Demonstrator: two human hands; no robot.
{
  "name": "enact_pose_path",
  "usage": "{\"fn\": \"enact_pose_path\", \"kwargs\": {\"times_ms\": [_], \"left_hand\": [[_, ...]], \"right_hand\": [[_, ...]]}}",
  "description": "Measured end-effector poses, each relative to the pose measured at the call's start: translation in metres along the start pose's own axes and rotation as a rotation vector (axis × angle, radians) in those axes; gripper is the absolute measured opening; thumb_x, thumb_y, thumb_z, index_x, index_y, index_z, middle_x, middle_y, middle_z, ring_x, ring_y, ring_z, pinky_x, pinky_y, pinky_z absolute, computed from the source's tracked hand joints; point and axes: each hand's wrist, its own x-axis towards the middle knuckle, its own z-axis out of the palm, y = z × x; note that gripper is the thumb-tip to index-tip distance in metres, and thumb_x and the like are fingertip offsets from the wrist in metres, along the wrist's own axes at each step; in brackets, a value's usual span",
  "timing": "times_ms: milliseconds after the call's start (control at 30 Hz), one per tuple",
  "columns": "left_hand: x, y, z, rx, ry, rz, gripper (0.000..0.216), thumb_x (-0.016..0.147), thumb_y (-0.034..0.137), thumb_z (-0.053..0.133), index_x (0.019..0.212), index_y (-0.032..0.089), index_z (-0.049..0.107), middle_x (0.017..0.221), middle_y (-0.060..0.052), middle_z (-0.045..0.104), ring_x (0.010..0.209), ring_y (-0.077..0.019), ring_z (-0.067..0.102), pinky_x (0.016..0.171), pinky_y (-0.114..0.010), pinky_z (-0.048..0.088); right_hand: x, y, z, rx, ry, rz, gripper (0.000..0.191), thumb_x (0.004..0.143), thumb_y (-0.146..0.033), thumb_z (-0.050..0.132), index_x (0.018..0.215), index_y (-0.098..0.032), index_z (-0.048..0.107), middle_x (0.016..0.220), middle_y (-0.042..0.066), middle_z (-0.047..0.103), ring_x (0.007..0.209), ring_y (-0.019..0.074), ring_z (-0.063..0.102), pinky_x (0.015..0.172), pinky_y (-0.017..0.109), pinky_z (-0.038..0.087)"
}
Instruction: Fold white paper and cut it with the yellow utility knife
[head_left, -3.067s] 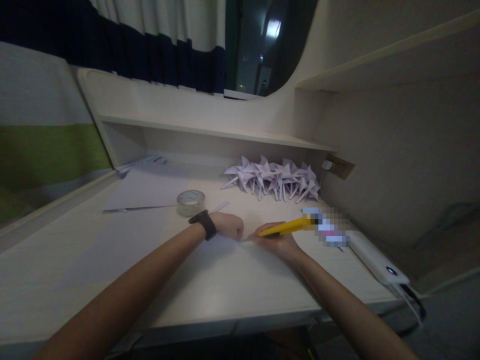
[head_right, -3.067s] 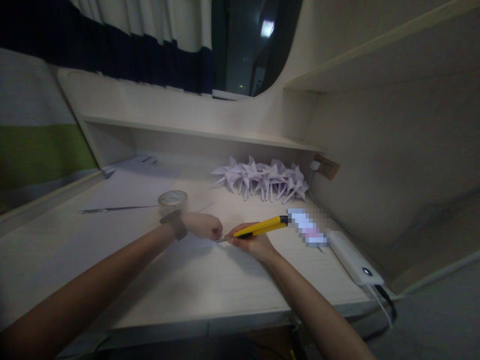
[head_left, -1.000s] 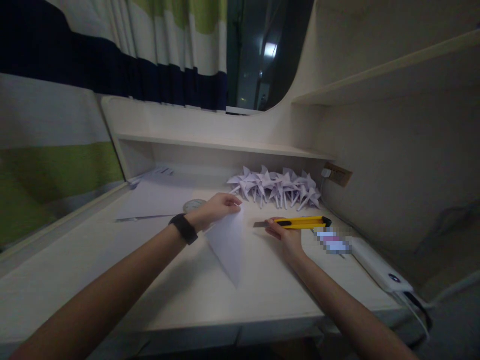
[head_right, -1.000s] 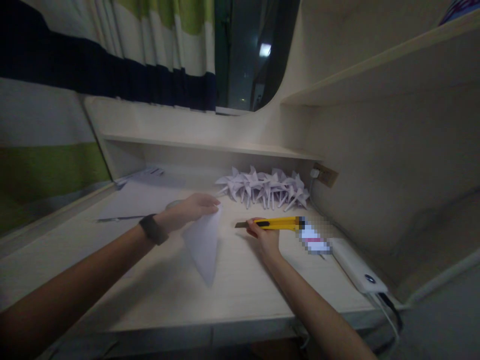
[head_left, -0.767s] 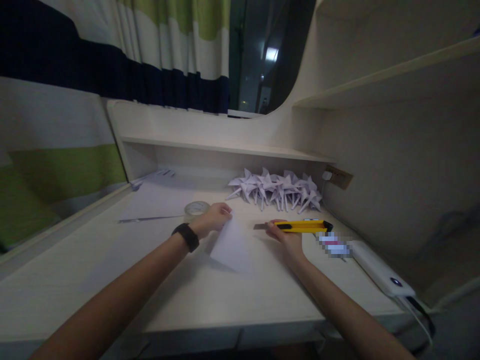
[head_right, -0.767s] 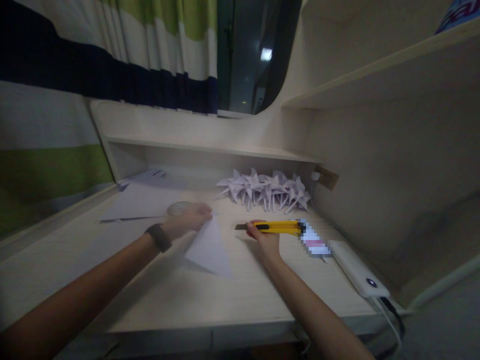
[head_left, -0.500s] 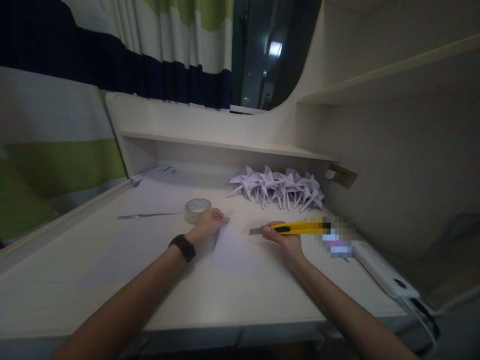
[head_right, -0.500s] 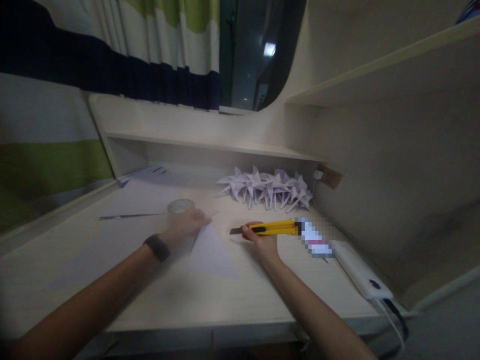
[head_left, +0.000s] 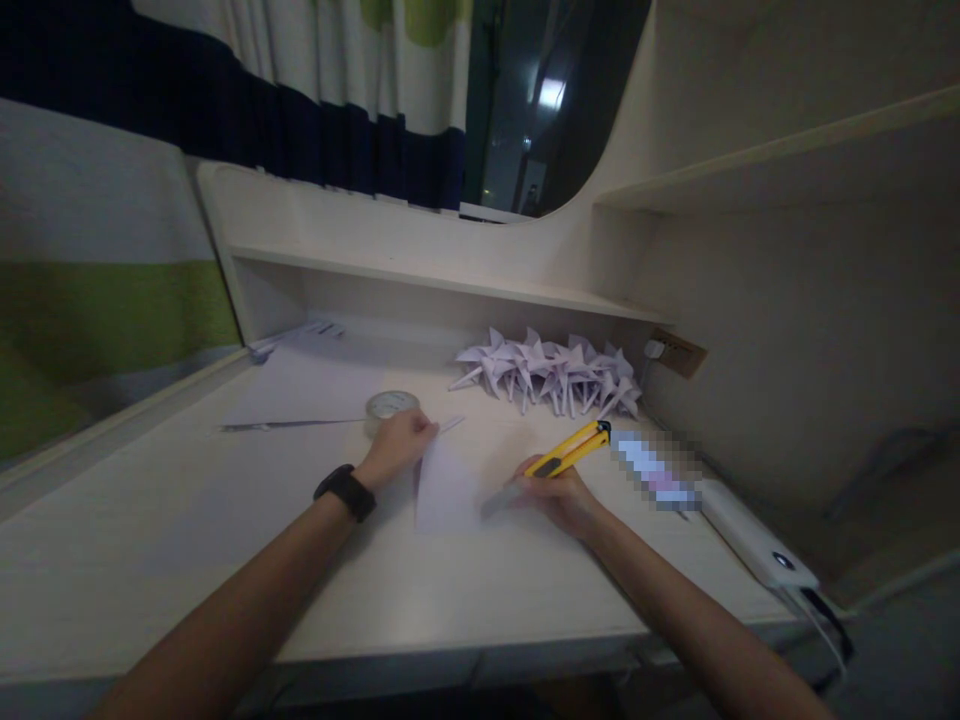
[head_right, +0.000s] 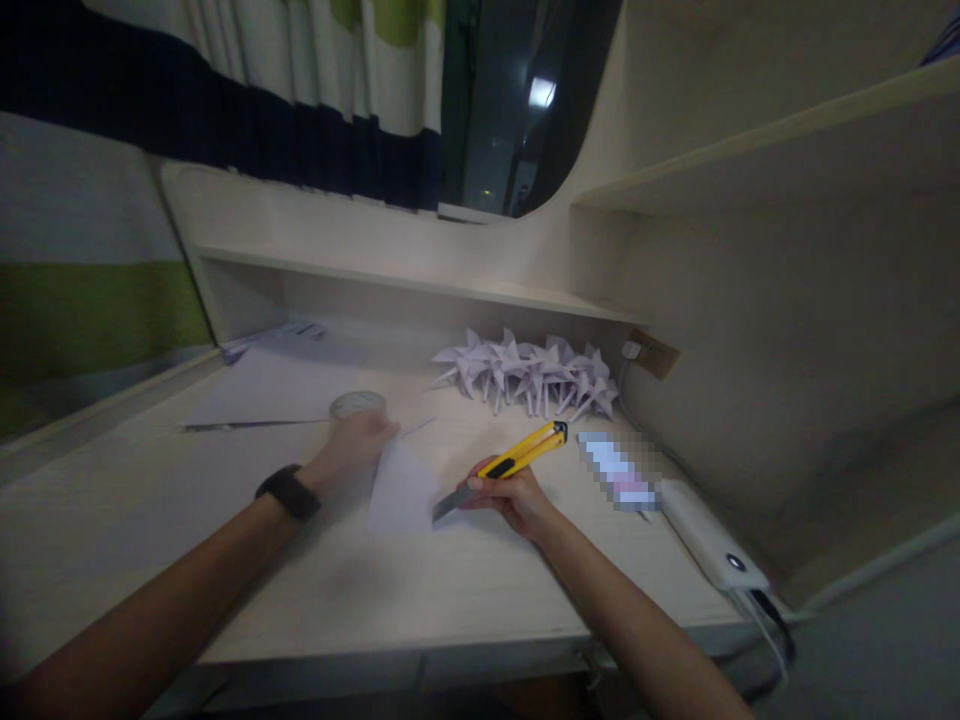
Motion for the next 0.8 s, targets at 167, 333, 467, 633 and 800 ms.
{"fn": "enact_pose_path", "kwargs": {"times_ms": [167,333,467,633,800], "left_hand": [[0.001,0.002,-0.007,0.085,-0.076,0.033,0.02,0.08,0.035,0.053,0.073,0.016,0.059,0.069,-0.006,0.063,0.068,-0.0213,0.06,0.064,-0.031,0.042],[-0.012,0.014,-0.014,0.249,-0.058,0.385,0.021,0.075,0.026,0.059,0.093,0.016,0.062,0.097,-0.009,0.065,0.094,-0.0257,0.059,0.083,-0.036,0.043],[-0.027,0.029,-0.003,0.196,-0.35,0.609,0.021,0.079,0.027,0.059,0.097,0.019,0.066,0.1,-0.006,0.066,0.095,-0.0228,0.059,0.085,-0.033,0.042],[-0.03,0.037,0.021,0.194,-0.611,0.706,0.034,0.068,0.038,0.075,0.097,0.021,0.068,0.097,-0.006,0.066,0.09,-0.024,0.059,0.078,-0.03,0.041],[-0.019,0.036,0.031,0.258,-0.717,0.584,0.045,0.059,0.036,0.082,0.1,0.023,0.067,0.09,-0.003,0.066,0.08,-0.023,0.059,0.066,-0.027,0.038]], "right_hand": [[-0.002,-0.001,0.0,-0.085,-0.046,0.014,0.02,0.062,-0.02,0.081,0.077,-0.013,0.069,0.076,0.006,0.071,0.069,0.0168,0.065,0.066,0.03,0.052],[0.001,0.001,-0.005,-0.032,-0.066,0.037,0.019,0.063,-0.02,0.08,0.077,-0.014,0.069,0.075,0.005,0.07,0.068,0.0162,0.064,0.065,0.029,0.051],[0.003,0.001,-0.009,0.061,-0.032,0.03,0.017,0.062,-0.02,0.079,0.074,-0.014,0.069,0.071,0.004,0.069,0.067,0.0172,0.063,0.067,0.031,0.051],[-0.001,-0.008,-0.01,0.152,0.047,0.025,0.016,0.062,-0.022,0.079,0.073,-0.016,0.068,0.072,0.003,0.069,0.068,0.0165,0.063,0.07,0.032,0.052],[-0.017,-0.019,-0.011,0.067,0.118,-0.049,0.02,0.061,-0.023,0.081,0.076,-0.017,0.069,0.078,0.003,0.07,0.075,0.0182,0.065,0.078,0.035,0.053]]}}
